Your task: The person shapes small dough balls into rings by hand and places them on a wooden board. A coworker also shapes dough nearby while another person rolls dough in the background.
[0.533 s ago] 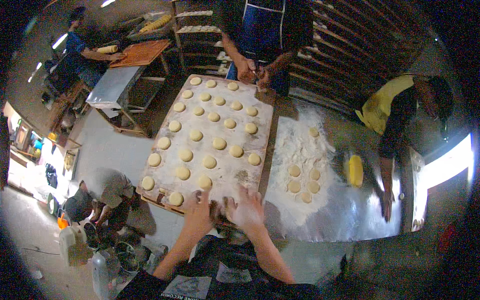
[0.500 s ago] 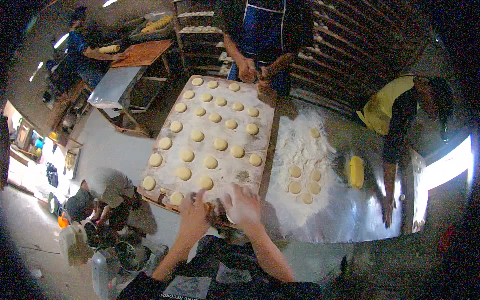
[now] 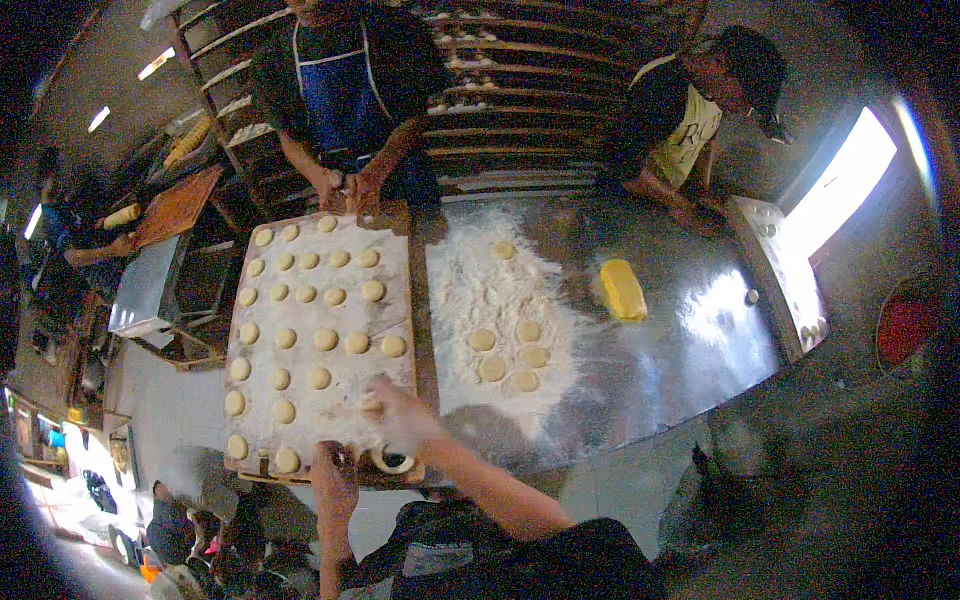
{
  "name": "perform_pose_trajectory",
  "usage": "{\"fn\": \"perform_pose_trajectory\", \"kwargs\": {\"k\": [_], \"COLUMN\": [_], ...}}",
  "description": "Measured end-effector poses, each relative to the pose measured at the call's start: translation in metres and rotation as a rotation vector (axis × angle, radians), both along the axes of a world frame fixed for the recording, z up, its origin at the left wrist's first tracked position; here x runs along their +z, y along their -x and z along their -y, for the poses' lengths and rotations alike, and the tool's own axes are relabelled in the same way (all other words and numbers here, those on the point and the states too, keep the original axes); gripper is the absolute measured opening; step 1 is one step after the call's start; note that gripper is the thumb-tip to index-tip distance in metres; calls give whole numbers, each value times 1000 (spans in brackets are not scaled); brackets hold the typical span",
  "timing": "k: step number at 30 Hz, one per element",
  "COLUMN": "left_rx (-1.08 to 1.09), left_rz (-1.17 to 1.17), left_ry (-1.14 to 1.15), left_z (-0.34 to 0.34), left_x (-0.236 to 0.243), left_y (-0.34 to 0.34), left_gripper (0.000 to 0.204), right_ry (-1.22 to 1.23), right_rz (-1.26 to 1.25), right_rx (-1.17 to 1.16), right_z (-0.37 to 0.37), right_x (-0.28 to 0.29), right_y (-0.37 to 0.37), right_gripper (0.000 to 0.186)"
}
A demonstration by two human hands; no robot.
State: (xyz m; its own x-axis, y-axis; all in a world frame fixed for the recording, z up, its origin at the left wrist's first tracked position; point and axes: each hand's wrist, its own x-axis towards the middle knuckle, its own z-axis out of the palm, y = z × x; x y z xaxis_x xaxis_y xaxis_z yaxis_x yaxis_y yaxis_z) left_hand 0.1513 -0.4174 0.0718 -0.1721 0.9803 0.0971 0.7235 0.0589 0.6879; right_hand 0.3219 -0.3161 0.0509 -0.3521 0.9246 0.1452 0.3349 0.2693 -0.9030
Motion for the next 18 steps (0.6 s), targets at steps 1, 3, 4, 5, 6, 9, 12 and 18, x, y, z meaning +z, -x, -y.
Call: {"fn": "perform_pose_trajectory", "kwargs": {"k": [1,3,4,5,6,9,12,18], "left_rx": [-31,-79,-174,-277,-383,-660,-620,-426], "left_rz": [77,164,213,282,298,184,-199,104], "left_ry": [-19,-47,42,37,132,15,-131,44], "left_z": [-10,-36,-54,-72,-86,-116,-115,-118], "left_x": [5,11,10,5,-1,-26,-42,-13], "left_y": [-14,-51,-74,-99,-125,-194,-225,-253], "left_gripper": [25,22,24,28,26,25,28,32], "right_ry": [59,203,231,335,304,50,-330,184], "right_rz": [95,253,280,344,360,545,840,317], "right_rx": [-94,-368,-422,-497,-507,-520,-485,-304], "right_z": [-1,-5,-6,-8,-11,-29,-44,-54], "right_x": [5,8,8,7,3,-16,-36,-20], "right_y": [-43,-120,-158,-194,-221,-274,-295,-299], "right_gripper": [39,27,28,30,31,33,29,22]}}
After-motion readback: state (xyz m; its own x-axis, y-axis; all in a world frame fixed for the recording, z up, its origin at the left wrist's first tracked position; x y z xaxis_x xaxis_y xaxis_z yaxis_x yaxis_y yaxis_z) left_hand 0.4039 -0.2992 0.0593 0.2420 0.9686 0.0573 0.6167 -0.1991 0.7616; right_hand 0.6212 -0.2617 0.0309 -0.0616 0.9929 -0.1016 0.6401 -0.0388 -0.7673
